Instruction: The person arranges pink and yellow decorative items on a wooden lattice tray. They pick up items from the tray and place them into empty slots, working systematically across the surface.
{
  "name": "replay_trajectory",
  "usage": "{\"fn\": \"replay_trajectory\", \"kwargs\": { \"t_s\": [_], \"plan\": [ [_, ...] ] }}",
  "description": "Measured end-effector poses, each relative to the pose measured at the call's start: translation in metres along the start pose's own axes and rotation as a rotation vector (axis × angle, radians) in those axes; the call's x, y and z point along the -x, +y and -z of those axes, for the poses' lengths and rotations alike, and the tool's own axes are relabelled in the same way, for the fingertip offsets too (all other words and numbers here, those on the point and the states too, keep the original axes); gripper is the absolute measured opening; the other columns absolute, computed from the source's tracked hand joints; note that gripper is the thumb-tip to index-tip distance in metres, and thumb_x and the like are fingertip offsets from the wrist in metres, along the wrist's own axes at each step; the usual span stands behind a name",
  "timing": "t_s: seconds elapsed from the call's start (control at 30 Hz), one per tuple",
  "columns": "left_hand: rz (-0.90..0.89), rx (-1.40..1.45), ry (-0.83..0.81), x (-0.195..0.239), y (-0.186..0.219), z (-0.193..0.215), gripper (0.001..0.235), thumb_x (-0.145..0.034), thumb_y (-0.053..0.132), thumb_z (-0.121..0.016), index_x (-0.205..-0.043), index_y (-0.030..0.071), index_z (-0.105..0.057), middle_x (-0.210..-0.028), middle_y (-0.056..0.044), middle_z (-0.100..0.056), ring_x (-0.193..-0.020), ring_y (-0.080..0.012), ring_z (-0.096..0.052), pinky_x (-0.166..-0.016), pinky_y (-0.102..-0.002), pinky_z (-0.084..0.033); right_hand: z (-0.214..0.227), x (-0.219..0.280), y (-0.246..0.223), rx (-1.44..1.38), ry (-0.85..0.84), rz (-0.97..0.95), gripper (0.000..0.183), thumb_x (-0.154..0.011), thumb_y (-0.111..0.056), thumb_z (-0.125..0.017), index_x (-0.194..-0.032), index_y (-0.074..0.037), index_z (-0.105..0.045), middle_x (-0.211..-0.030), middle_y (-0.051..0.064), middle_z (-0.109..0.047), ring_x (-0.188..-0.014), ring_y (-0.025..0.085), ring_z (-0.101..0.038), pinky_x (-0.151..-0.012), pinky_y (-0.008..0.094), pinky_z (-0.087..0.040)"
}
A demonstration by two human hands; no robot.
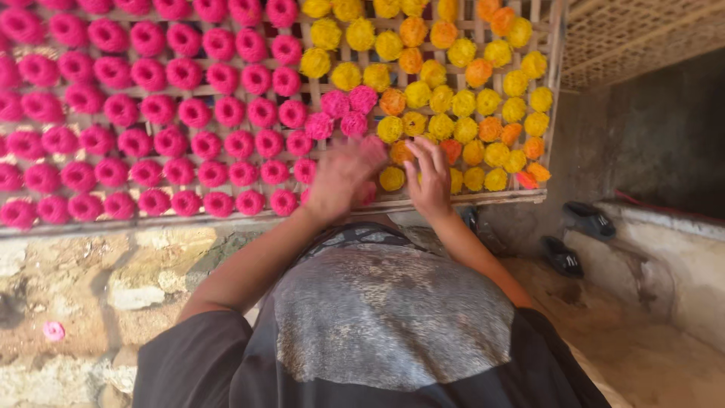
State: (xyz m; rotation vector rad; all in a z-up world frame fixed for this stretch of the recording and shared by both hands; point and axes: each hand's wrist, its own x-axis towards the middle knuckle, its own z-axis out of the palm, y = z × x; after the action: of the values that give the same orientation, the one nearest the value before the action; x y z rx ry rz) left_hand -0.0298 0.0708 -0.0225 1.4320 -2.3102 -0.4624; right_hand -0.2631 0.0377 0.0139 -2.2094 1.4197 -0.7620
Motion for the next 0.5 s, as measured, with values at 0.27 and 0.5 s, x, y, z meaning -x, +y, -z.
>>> {"fn": "replay_trajectory", "kwargs": {
  "t_s": [0.27,0.5],
  "plan": [
    [0.344,-0.205,-0.068,-0.004,-0.034,0.043,0.097,-0.092,0.070,-0.048,-0.162,0.008,-0.022,-0.170,-0.009,-0.015,-0.158,-0.0291,-0.012,-0.123,-0.059,-0.009,-0.066,-0.083,-0.036,0.126,-0.259,0.260,0.076,-0.103,-0.055,-0.054,-0.164,-0.016,-0.031,-0.172,0.014,-0.020,-0.160,0.039,-0.016,-0.127,0.060,-0.014],
    [0.225,-0.135,0.015,0.010,-0.046,0.050,0.097,-0.092,0.069,-0.047,-0.162,0.007,-0.024,-0.170,-0.010,-0.023,-0.158,-0.0273,-0.017,-0.125,-0.058,-0.011,-0.085,-0.130,-0.037,0.329,-0.264,0.208,0.066,-0.101,-0.052,-0.053,-0.155,-0.015,-0.045,-0.164,0.018,-0.032,-0.154,0.037,-0.025,-0.119,0.064,-0.011]
  ]
}}
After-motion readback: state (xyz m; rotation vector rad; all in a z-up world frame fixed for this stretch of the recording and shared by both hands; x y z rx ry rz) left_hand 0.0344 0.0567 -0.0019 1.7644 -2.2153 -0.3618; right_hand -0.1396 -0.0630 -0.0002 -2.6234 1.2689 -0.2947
